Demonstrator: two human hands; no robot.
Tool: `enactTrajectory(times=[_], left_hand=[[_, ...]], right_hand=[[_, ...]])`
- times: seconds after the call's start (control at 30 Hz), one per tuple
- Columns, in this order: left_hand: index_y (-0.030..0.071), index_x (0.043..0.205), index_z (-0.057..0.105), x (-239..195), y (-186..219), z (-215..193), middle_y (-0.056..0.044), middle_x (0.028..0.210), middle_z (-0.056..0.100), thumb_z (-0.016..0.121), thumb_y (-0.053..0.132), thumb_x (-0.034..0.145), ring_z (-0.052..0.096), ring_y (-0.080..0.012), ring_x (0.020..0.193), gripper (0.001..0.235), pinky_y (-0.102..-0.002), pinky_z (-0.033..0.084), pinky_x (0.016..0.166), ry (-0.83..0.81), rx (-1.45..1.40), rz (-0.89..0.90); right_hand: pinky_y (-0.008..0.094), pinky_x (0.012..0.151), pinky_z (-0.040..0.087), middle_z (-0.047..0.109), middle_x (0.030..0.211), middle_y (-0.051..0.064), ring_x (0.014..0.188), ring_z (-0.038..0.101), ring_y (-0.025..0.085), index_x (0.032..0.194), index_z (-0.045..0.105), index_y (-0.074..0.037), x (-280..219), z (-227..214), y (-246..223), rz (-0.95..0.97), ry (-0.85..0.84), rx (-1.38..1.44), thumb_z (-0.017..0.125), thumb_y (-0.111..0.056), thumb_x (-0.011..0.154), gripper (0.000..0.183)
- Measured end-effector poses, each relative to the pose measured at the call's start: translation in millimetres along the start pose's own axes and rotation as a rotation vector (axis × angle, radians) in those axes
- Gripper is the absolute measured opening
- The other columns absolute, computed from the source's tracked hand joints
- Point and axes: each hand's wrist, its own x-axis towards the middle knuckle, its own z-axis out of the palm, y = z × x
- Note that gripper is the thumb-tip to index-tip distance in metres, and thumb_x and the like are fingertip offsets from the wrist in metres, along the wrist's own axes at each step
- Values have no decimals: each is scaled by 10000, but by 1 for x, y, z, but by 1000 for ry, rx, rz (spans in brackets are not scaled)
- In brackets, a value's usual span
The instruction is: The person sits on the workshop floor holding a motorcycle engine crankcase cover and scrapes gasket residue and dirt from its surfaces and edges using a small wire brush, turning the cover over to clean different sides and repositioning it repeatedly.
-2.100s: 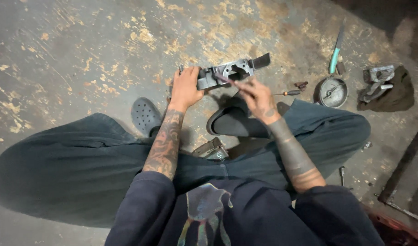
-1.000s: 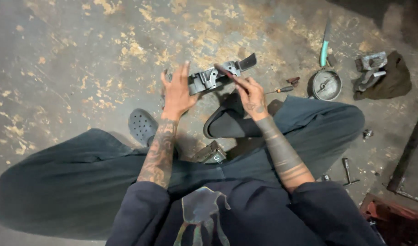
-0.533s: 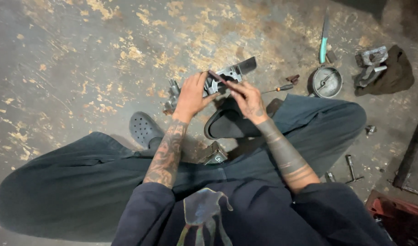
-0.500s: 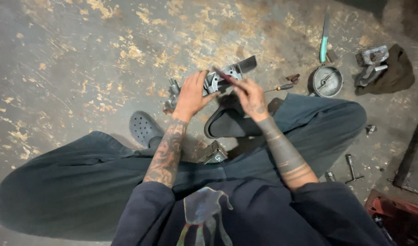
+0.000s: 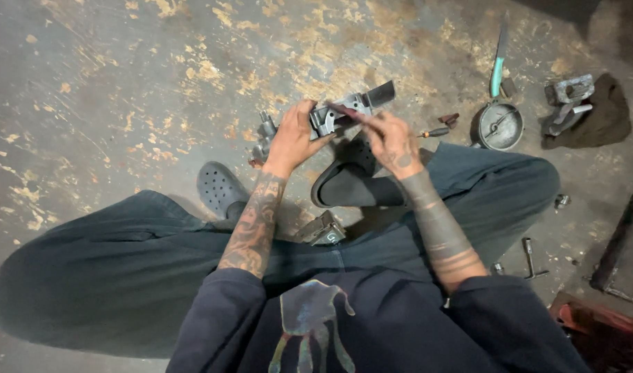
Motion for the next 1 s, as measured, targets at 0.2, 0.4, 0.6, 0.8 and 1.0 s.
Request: enactTrajectory(times=[0.2, 0.4, 0.6, 0.8, 1.0], left_hand=[[64, 1314, 396, 0, -4, 4, -179, 1190, 580, 864, 489, 812, 624, -401, 1037, 807, -528, 502, 859, 32, -5, 28], [82, 1314, 383, 3, 0, -5, -180, 1177, 571, 883, 465, 810, 624, -412, 1054, 806, -538, 511, 881, -6, -15, -6], [76, 1305, 389, 5, 4, -7, -178, 1163, 570, 909, 426, 786, 619, -421, 1053, 814, -555, 505, 868, -19, -25, -17], [89, 1337, 396, 2, 3, -5, -170, 1198, 573, 928, 409, 750, 619, -406, 1071, 854, -537, 501, 904, -39, -32, -48], [88, 1352, 393, 4, 5, -6, -166, 1211, 576, 923, 407, 776, 620, -395, 1072, 846, -530, 499, 898, -33, -18, -67]], right_hand=[[484, 671, 557, 680, 884, 150, 843, 693, 415, 1172, 796, -201, 7, -10, -9, 42, -47, -207, 693, -170, 965, 233], [469, 716, 560, 677, 882, 154, 824, 701, 404, 1171, 808, -140, 13, -15, -26, 74, -71, -218, 663, -83, 969, 256], [481, 730, 561, 695, 942, 174, 886, 692, 401, 1233, 786, -193, 8, -5, -13, -1, -53, -106, 715, -81, 936, 326], [488, 711, 524, 652, 920, 219, 916, 669, 449, 1210, 785, -146, -10, 8, 19, 24, -29, 65, 762, -88, 931, 286], [495, 724, 520, 658, 902, 226, 884, 662, 479, 1153, 773, -56, -14, 5, 18, -4, -10, 106, 749, -91, 966, 192]])
